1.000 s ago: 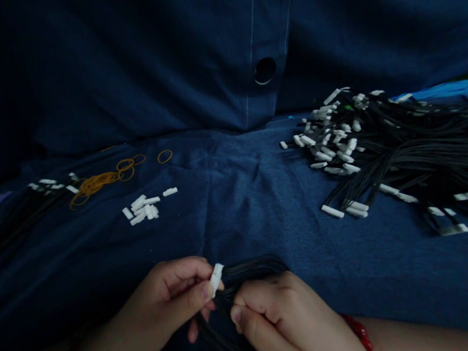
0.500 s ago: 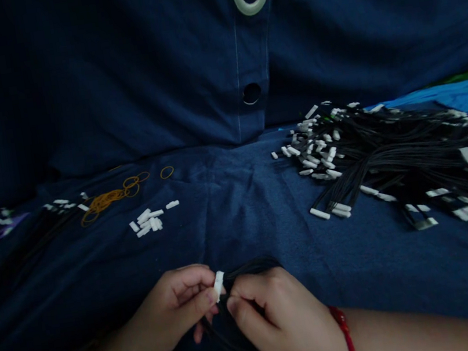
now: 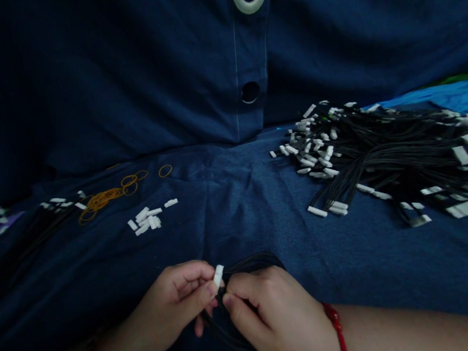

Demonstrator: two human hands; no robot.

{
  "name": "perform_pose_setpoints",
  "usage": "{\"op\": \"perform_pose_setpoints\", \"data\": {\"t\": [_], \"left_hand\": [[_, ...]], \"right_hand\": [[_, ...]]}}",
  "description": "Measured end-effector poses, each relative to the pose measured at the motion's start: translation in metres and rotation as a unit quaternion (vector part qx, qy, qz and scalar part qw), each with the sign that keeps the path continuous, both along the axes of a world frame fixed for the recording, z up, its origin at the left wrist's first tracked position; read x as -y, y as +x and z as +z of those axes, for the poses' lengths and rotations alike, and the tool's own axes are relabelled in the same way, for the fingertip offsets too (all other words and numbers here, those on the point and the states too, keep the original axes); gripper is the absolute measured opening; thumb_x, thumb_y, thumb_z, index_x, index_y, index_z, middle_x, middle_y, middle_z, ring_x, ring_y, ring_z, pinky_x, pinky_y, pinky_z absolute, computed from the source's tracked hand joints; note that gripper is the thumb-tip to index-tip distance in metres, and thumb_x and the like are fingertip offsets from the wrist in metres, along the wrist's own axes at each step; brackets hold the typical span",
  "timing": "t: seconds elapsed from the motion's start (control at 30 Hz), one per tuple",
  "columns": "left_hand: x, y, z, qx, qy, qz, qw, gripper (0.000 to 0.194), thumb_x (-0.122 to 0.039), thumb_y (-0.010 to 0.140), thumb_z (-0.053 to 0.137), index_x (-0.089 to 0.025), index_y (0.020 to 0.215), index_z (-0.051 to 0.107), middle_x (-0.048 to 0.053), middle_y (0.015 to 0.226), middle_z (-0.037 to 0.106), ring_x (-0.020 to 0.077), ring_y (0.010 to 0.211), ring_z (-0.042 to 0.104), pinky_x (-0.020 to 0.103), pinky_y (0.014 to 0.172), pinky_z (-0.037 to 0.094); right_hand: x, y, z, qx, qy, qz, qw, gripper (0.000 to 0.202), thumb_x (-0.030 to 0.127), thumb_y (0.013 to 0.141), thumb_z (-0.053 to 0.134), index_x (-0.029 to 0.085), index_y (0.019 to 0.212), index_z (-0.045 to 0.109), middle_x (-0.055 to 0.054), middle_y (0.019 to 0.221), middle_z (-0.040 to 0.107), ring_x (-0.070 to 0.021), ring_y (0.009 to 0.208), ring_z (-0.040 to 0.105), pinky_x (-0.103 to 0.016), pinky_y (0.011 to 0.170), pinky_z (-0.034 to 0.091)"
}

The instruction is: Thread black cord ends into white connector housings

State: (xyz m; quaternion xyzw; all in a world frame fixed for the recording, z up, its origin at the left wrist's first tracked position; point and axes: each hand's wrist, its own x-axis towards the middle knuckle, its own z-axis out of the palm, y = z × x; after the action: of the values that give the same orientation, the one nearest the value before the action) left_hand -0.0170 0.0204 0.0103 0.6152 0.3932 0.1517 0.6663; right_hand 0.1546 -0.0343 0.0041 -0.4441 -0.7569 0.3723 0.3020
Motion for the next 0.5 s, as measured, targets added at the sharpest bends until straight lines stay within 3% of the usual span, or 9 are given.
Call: {"op": "perform_pose_setpoints", "data": {"t": [0.07,0.17,0.27,0.37,0.43,0.5], "left_hand": [[-0.001,0.000,-0.001,0.009,-0.007,0.009,1.000,0.016,-0.027,0.079,0.053,-0.012,0.077,0.054,-0.003,0.062,0.052,0.0058,0.049,0.048,0.015,0.041,0.042],[-0.001,-0.001,-0.004,0.020,-0.013,0.016,1.000,0.018,-0.030,0.078,0.054,-0.012,0.078,0.054,-0.002,0.064,0.053,0.0062,0.050,0.049,0.015,0.042,0.042],[0.001,-0.002,-0.008,0.025,-0.006,0.016,1.000,0.022,-0.035,0.076,0.054,-0.013,0.077,0.052,-0.002,0.064,0.052,0.0065,0.051,0.048,0.016,0.041,0.042],[0.002,0.001,-0.013,0.022,0.021,0.012,0.999,0.028,-0.041,0.075,0.054,-0.013,0.076,0.049,-0.002,0.062,0.049,0.0066,0.048,0.046,0.016,0.040,0.041],[0.003,0.002,-0.014,0.021,0.045,0.008,0.999,0.032,-0.046,0.075,0.052,-0.014,0.075,0.047,-0.002,0.060,0.048,0.0071,0.048,0.045,0.017,0.040,0.040],[0.003,0.003,-0.011,0.020,0.072,-0.004,0.997,0.032,-0.046,0.074,0.052,-0.014,0.073,0.047,-0.002,0.062,0.048,0.0078,0.048,0.047,0.018,0.041,0.041]], "right_hand": [[0.001,0.001,-0.001,0.021,0.032,-0.003,0.999,0.023,0.016,0.090,0.036,0.016,0.077,0.055,0.001,0.068,0.057,-0.0088,0.061,0.050,-0.021,0.059,0.033],[0.007,0.002,-0.005,0.097,0.140,-0.016,0.985,0.019,0.017,0.088,0.038,0.016,0.076,0.053,-0.001,0.065,0.056,-0.0116,0.059,0.050,-0.024,0.057,0.032],[0.015,0.002,-0.011,0.147,0.261,-0.059,0.952,0.018,0.013,0.086,0.038,0.017,0.082,0.055,-0.002,0.069,0.059,-0.0134,0.061,0.053,-0.026,0.059,0.034],[0.014,0.004,-0.012,0.162,0.386,-0.113,0.901,0.021,0.010,0.085,0.039,0.018,0.089,0.057,-0.003,0.072,0.060,-0.0158,0.068,0.055,-0.027,0.065,0.038],[0.008,0.007,-0.007,0.170,0.416,-0.122,0.885,0.024,0.010,0.081,0.045,0.019,0.099,0.058,-0.005,0.083,0.062,-0.0189,0.080,0.055,-0.031,0.074,0.040],[0.001,0.010,0.000,0.155,0.385,-0.093,0.905,0.039,0.009,0.073,0.054,0.020,0.110,0.055,-0.006,0.100,0.061,-0.0220,0.093,0.054,-0.035,0.084,0.040]]}}
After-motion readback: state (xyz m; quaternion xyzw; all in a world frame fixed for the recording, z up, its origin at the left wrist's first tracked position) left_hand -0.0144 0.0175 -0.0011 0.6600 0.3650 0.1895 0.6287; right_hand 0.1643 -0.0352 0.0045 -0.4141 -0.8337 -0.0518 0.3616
